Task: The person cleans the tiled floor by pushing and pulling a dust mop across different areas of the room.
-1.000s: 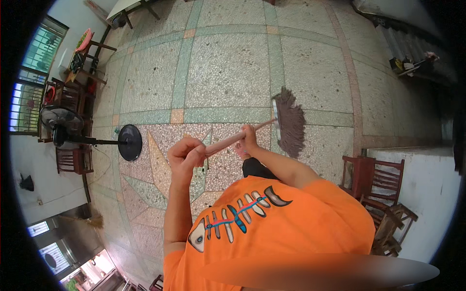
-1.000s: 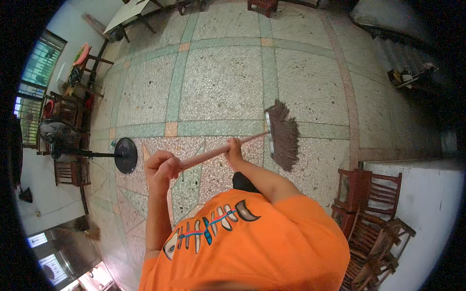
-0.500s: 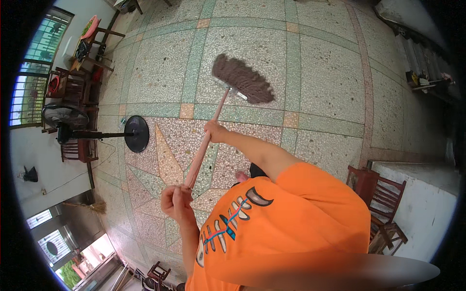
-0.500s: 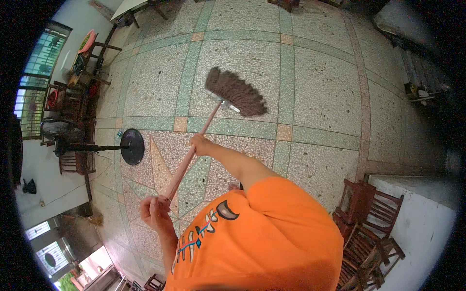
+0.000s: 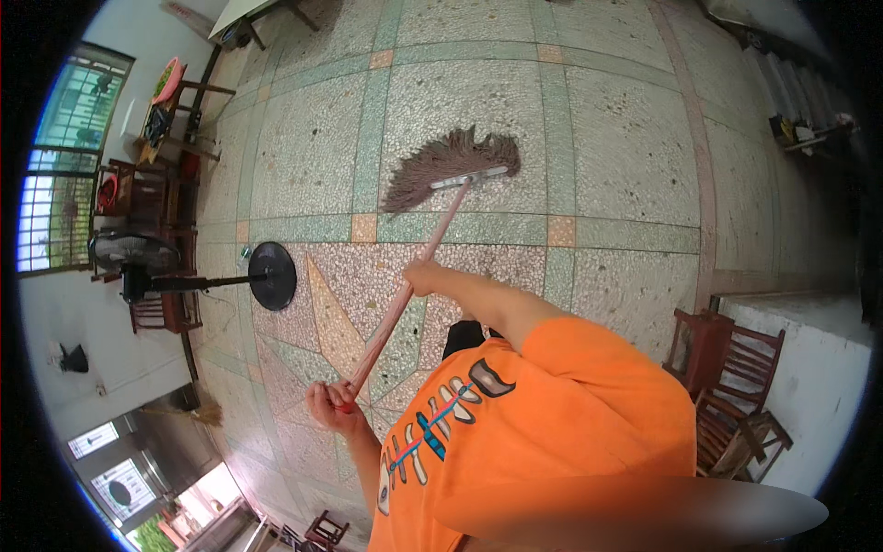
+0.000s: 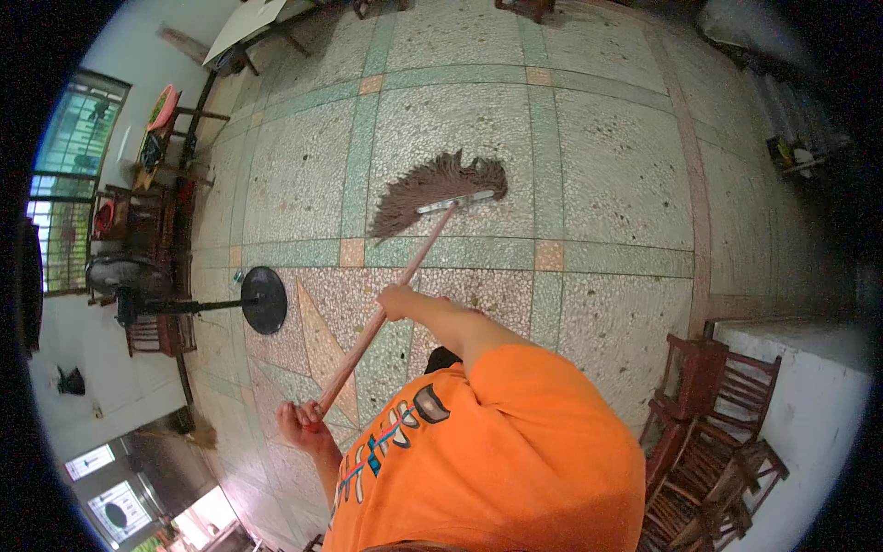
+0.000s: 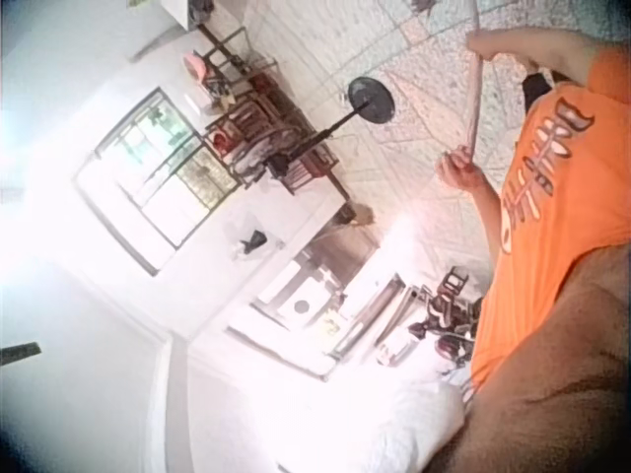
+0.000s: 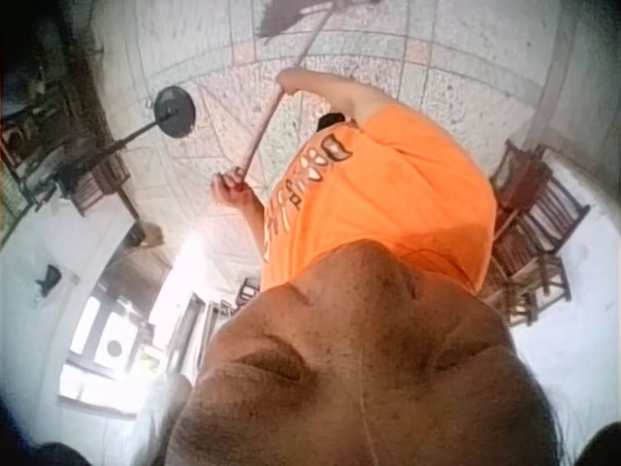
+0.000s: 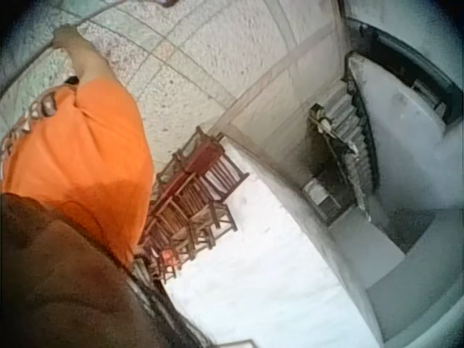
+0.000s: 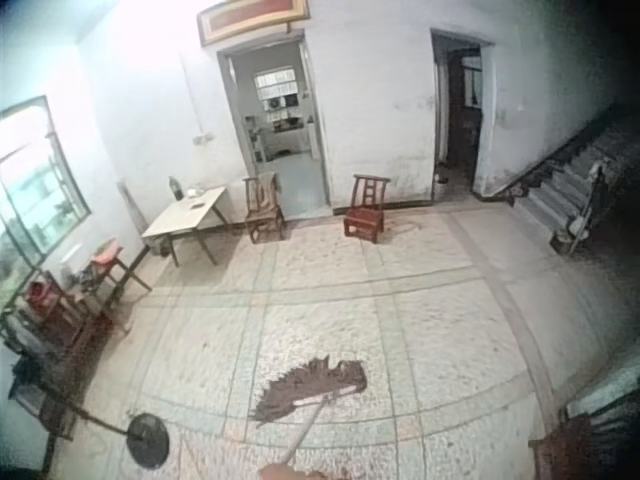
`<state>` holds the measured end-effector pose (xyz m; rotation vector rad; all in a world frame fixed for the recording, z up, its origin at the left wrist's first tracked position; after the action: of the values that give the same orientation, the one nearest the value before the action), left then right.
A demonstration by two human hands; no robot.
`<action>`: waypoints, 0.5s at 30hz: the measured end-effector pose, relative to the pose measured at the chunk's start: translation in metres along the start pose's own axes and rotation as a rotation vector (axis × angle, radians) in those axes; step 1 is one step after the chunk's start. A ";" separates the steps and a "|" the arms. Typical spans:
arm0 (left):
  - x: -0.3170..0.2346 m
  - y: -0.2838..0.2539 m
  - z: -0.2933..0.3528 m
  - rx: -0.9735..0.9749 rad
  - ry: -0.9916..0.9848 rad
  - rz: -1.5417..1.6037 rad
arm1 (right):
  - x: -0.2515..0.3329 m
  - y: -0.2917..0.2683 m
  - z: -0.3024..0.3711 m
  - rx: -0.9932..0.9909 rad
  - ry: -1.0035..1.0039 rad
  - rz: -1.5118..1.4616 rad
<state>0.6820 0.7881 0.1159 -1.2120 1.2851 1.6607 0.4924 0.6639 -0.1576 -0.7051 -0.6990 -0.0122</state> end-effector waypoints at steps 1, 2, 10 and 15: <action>0.008 0.002 -0.007 -0.006 -0.052 0.041 | -0.009 -0.004 0.008 -0.050 -0.022 0.009; 0.013 0.007 -0.017 0.009 -0.058 0.045 | -0.020 -0.006 0.013 -0.059 -0.008 0.004; 0.077 0.125 -0.074 0.444 -0.283 0.018 | -0.138 -0.032 0.102 -0.422 0.372 -0.260; 0.109 0.204 -0.083 0.750 -0.372 0.030 | -0.197 -0.008 0.158 -0.603 0.547 -0.411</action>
<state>0.4818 0.6533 0.0694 -0.4146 1.4790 1.1614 0.2455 0.7096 -0.1838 -1.0633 -0.2901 -0.7926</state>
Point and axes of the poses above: each hand's wrist, its own z-axis away from the middle knuckle, its own y-axis out of the palm, x = y × z, the point moved 7 cm from there along -z, towards the middle knuckle, and after that the axes turned 11 degrees about x, right-handed, at the moved point
